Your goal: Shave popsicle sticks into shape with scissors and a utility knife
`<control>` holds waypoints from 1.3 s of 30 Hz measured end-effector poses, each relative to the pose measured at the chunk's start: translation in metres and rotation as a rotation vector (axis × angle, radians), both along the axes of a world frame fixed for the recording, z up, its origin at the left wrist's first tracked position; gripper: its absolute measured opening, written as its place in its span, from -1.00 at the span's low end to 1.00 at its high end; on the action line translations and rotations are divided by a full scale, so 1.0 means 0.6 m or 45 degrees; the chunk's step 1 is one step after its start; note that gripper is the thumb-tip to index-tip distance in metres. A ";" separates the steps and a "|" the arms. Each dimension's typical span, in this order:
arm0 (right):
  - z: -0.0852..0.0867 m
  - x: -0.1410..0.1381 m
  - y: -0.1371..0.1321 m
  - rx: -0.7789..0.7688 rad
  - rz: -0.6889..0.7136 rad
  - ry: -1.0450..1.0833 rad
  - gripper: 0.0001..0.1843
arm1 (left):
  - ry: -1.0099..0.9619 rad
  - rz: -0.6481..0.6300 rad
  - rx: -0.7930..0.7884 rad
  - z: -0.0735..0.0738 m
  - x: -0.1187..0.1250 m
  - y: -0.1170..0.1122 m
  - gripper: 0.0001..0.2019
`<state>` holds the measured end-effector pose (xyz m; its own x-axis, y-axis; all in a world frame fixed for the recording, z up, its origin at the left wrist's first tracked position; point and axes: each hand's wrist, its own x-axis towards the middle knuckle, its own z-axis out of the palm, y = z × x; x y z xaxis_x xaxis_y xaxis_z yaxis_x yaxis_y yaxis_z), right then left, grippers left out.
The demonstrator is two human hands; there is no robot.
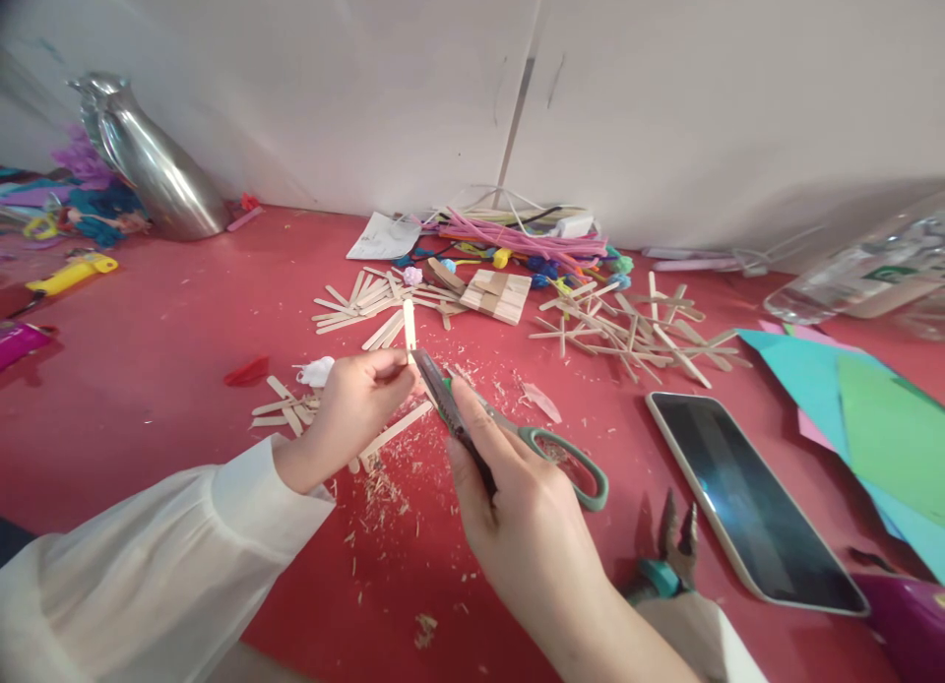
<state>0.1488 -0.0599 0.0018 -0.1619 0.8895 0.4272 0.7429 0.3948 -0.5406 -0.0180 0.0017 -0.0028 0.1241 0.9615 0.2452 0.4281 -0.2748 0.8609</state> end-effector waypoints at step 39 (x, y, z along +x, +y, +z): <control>0.003 0.004 -0.002 0.272 -0.073 -0.341 -0.61 | 0.166 -0.115 -0.034 0.002 -0.015 0.008 -0.75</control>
<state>0.1510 -0.0609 0.0035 -0.2460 0.7955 0.5537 0.8713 0.4317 -0.2332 -0.0267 0.0067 -0.0018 0.2392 0.9511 0.1956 0.5111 -0.2946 0.8075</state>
